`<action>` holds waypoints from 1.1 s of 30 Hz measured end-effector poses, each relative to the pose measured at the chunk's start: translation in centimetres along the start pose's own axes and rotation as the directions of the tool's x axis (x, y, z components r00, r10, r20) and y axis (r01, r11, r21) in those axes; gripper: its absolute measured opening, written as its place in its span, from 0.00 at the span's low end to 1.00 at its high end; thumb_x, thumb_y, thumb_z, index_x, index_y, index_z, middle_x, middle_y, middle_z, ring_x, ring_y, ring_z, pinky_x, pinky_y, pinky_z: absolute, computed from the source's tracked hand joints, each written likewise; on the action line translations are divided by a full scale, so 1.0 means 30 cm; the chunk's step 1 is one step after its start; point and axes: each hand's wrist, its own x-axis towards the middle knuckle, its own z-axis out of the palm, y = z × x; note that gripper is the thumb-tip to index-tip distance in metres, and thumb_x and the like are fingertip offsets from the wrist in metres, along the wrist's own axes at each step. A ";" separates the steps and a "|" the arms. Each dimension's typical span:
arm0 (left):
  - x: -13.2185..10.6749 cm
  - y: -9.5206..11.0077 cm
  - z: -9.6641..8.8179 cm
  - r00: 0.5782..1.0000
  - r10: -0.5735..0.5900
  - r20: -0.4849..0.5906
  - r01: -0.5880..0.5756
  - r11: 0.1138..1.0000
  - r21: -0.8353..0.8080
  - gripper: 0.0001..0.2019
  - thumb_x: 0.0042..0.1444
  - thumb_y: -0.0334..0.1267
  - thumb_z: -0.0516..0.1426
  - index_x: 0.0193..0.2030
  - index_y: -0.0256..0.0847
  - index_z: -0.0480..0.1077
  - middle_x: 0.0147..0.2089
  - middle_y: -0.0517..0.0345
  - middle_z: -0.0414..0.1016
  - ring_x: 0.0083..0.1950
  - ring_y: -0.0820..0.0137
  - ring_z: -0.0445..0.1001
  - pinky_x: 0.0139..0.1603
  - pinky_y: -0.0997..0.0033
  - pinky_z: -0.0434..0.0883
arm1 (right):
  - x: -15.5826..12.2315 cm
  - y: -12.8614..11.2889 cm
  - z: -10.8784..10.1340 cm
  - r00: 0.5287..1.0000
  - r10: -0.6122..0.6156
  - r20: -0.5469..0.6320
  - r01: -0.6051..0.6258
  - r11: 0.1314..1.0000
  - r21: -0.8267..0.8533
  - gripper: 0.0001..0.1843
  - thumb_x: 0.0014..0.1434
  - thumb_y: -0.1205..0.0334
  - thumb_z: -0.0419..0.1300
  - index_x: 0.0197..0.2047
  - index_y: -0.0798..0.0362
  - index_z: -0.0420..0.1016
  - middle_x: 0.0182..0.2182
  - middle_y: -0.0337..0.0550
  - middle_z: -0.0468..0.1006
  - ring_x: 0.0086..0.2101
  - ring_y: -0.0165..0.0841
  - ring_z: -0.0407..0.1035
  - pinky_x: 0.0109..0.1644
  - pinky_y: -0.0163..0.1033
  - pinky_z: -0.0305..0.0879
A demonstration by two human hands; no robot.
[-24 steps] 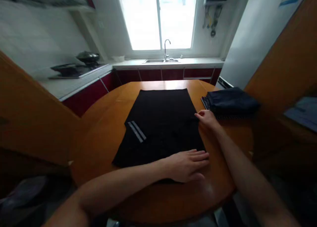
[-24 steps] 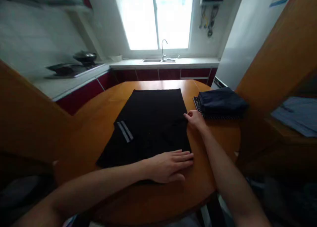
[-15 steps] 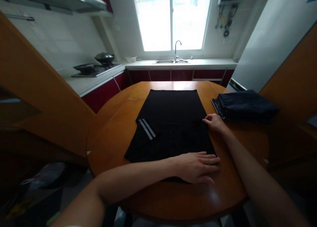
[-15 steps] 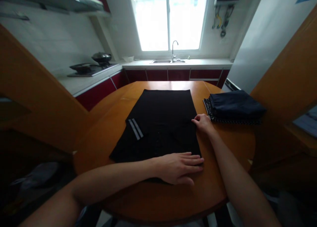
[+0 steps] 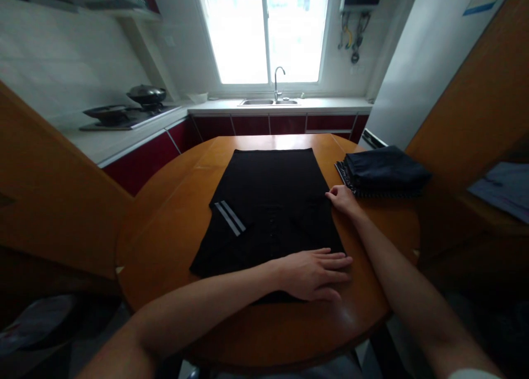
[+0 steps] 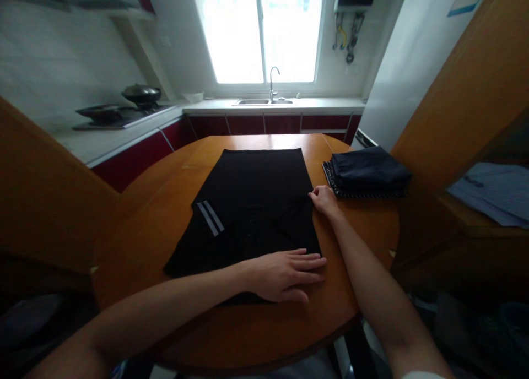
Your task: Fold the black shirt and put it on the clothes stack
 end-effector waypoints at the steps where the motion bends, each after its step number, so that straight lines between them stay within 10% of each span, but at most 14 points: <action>1: 0.000 -0.002 -0.001 1.000 0.006 -0.003 -0.006 1.000 -0.009 0.26 0.71 0.48 0.50 0.69 0.35 0.64 0.75 0.44 0.52 0.76 0.58 0.51 0.76 0.54 0.51 | 0.000 -0.004 -0.007 1.000 0.009 -0.027 -0.008 1.000 0.024 0.11 0.63 0.59 0.60 0.36 0.55 0.82 0.36 0.50 0.84 0.38 0.38 0.76 0.42 0.37 0.66; 7: 0.003 -0.010 0.002 1.000 0.017 -0.013 -0.018 0.999 -0.042 0.24 0.71 0.47 0.50 0.67 0.37 0.66 0.75 0.44 0.55 0.75 0.57 0.53 0.75 0.54 0.53 | -0.039 -0.068 -0.015 0.969 -0.204 -0.136 0.217 0.973 0.083 0.21 0.69 0.58 0.49 0.55 0.57 0.78 0.54 0.55 0.78 0.54 0.39 0.71 0.60 0.41 0.63; 14: 0.004 -0.013 0.007 1.000 0.019 -0.011 -0.019 1.000 -0.016 0.22 0.71 0.45 0.51 0.66 0.37 0.67 0.74 0.44 0.56 0.75 0.57 0.55 0.75 0.54 0.53 | -0.098 -0.145 0.058 0.901 -0.272 0.338 0.319 0.943 -0.091 0.36 0.71 0.44 0.45 0.75 0.53 0.49 0.75 0.49 0.42 0.73 0.42 0.33 0.72 0.64 0.29; 19: 0.009 0.000 -0.009 0.992 0.050 -0.117 -0.061 0.994 -0.090 0.16 0.71 0.40 0.51 0.57 0.37 0.73 0.64 0.48 0.72 0.68 0.64 0.67 0.70 0.67 0.63 | -0.048 -0.090 0.045 0.945 -0.251 0.210 0.234 0.967 0.103 0.34 0.72 0.45 0.37 0.74 0.53 0.53 0.73 0.50 0.49 0.72 0.39 0.41 0.73 0.58 0.37; 22: 0.014 -0.004 -0.020 0.939 -0.149 -0.310 0.135 0.989 -0.068 0.16 0.72 0.38 0.47 0.52 0.40 0.75 0.56 0.53 0.79 0.61 0.70 0.74 0.68 0.69 0.65 | -0.016 -0.041 0.017 0.982 -0.189 0.024 0.177 0.949 0.263 0.36 0.72 0.45 0.36 0.70 0.61 0.62 0.69 0.56 0.60 0.69 0.39 0.51 0.73 0.49 0.46; 26: 0.010 -0.045 0.002 0.753 -0.468 -0.463 0.564 0.821 0.087 0.21 0.71 0.41 0.46 0.66 0.40 0.65 0.71 0.49 0.63 0.74 0.59 0.56 0.74 0.49 0.52 | 0.002 0.001 -0.015 0.988 -0.148 -0.053 0.157 0.910 0.384 0.35 0.73 0.44 0.39 0.64 0.62 0.70 0.63 0.55 0.71 0.64 0.40 0.63 0.68 0.46 0.56; 33: -0.015 -0.082 0.070 0.730 -0.601 -0.326 0.676 0.704 0.217 0.28 0.70 0.50 0.46 0.72 0.42 0.57 0.77 0.46 0.49 0.77 0.45 0.42 0.72 0.37 0.49 | -0.026 -0.039 0.002 0.975 -0.220 0.008 0.207 0.929 0.306 0.30 0.72 0.51 0.42 0.67 0.58 0.67 0.65 0.52 0.68 0.66 0.37 0.60 0.70 0.45 0.54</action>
